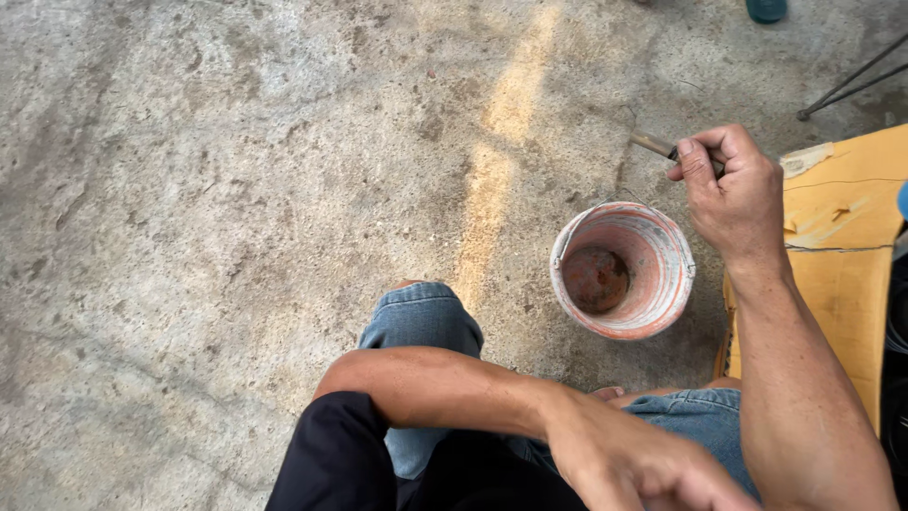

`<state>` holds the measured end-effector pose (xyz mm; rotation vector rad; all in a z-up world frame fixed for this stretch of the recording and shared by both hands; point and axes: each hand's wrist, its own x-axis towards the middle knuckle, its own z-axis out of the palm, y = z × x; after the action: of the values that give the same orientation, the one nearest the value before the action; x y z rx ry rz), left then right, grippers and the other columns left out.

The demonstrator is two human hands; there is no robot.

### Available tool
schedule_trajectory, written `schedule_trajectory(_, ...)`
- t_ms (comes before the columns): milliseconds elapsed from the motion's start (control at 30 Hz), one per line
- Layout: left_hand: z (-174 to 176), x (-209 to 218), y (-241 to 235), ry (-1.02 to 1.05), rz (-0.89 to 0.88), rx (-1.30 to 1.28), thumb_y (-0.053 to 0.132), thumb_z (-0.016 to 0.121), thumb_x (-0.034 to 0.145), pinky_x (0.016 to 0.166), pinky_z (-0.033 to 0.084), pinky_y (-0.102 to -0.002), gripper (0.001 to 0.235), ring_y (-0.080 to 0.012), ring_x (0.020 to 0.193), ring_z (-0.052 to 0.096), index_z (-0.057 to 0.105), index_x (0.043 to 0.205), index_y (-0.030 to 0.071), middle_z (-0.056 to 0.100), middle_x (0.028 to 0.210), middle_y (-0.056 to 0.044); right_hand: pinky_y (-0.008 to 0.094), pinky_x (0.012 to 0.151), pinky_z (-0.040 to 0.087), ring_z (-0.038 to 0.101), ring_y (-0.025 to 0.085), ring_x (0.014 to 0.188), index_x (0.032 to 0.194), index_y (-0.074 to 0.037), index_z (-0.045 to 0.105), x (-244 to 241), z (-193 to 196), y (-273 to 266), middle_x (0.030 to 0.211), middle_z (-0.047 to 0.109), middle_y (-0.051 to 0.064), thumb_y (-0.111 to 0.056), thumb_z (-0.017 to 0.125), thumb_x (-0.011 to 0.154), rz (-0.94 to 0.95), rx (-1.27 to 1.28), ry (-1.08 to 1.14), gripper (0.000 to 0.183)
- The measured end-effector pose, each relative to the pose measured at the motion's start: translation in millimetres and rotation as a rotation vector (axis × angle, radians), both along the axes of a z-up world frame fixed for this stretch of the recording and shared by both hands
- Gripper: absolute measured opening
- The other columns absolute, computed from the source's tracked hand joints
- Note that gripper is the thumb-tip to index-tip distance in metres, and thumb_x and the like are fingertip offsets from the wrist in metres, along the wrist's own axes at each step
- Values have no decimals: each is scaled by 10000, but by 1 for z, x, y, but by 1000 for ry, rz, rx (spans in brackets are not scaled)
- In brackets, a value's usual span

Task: The person assembles a broom by inserting a white PVC pipe into a blue plastic base with black bristles. They then wrap a thin wire around the pipe and base to secure the connection. The person handles a bucket of soil and various broom parts during the process.

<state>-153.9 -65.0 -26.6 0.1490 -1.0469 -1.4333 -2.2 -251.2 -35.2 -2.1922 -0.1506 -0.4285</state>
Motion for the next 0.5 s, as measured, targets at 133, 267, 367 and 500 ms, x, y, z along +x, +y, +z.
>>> schedule_trajectory(133,41,60,42,-395,643,97,136,736,1087,875,512,-240,192,-61,953,595,598,1187,48,638,1029,19,229,734,517,664,67,847,1110,-16,630,-15,8,1,918,726,39,-151,648,1143,44,130,26,140)
schedule_trajectory(267,59,130,52,-1065,1657,243,73,639,986,958,564,-337,242,-221,1092,651,589,1222,73,624,1140,-93,215,713,525,644,56,821,1095,-19,631,-39,20,4,897,709,18,-151,652,1098,92,230,109,133)
schedule_trajectory(367,59,154,55,-1335,1822,232,103,670,978,1031,495,-449,317,-352,1221,593,574,1269,20,607,1251,-182,221,752,541,661,66,861,1100,-15,627,-52,27,6,929,695,24,-141,641,1110,164,337,93,127)
schedule_trajectory(500,49,159,56,-1216,1479,332,165,700,1005,958,532,-438,295,-331,1137,659,592,1230,9,667,1186,-172,232,753,566,681,73,856,1096,-10,616,-60,33,12,926,707,33,-134,638,1090,178,330,103,126)
